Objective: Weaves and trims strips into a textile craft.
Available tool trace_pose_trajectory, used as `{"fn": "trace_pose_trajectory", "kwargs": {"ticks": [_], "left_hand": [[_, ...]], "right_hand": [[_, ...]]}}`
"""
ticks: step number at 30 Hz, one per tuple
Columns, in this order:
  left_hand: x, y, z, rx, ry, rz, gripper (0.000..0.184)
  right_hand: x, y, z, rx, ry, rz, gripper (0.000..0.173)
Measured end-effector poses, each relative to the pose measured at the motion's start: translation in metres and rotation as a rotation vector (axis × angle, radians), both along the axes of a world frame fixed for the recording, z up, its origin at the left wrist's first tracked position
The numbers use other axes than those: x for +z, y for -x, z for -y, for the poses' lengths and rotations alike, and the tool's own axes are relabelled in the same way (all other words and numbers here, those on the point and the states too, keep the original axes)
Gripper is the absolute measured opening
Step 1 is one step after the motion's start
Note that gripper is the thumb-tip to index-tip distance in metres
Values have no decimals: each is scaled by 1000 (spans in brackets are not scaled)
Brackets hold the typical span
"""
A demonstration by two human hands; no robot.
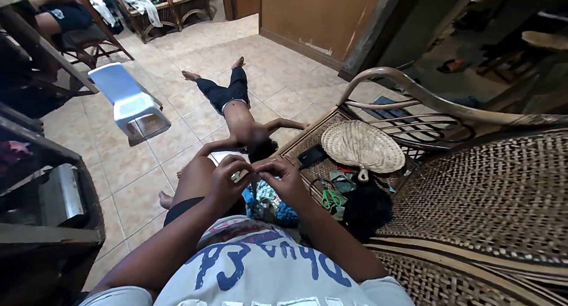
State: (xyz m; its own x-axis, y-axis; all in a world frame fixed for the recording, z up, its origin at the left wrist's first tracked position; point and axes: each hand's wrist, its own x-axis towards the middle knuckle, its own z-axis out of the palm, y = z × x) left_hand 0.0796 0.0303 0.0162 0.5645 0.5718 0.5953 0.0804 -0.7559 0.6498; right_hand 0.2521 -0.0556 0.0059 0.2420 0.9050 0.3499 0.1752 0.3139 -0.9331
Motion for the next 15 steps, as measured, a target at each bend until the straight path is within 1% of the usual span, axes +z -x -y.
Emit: {"fn": "trace_pose_trajectory", "kwargs": {"ticks": [3, 5, 8, 9, 11, 15], "left_hand": [[-5, 1, -2, -55, -133, -13, 7], [-10, 1, -2, -89, -222, -33, 5], [-15, 0, 2, -87, -265, -103, 5], [-16, 0, 2, -88, -243, -126, 7], [-19, -1, 2, -101, -134, -171, 10], [-22, -6, 5, -120, 218, -180, 19]], "right_hand": [[-8, 0, 3, -19, -1, 46, 11], [-13, 2, 7, -13, 32, 25, 12], [-25, 5, 13, -11, 100, -37, 14], [-29, 5, 13, -14, 116, -55, 15], [-36, 4, 14, -12, 135, -73, 15], [-46, -5, 14, -5, 99, -38, 15]]}}
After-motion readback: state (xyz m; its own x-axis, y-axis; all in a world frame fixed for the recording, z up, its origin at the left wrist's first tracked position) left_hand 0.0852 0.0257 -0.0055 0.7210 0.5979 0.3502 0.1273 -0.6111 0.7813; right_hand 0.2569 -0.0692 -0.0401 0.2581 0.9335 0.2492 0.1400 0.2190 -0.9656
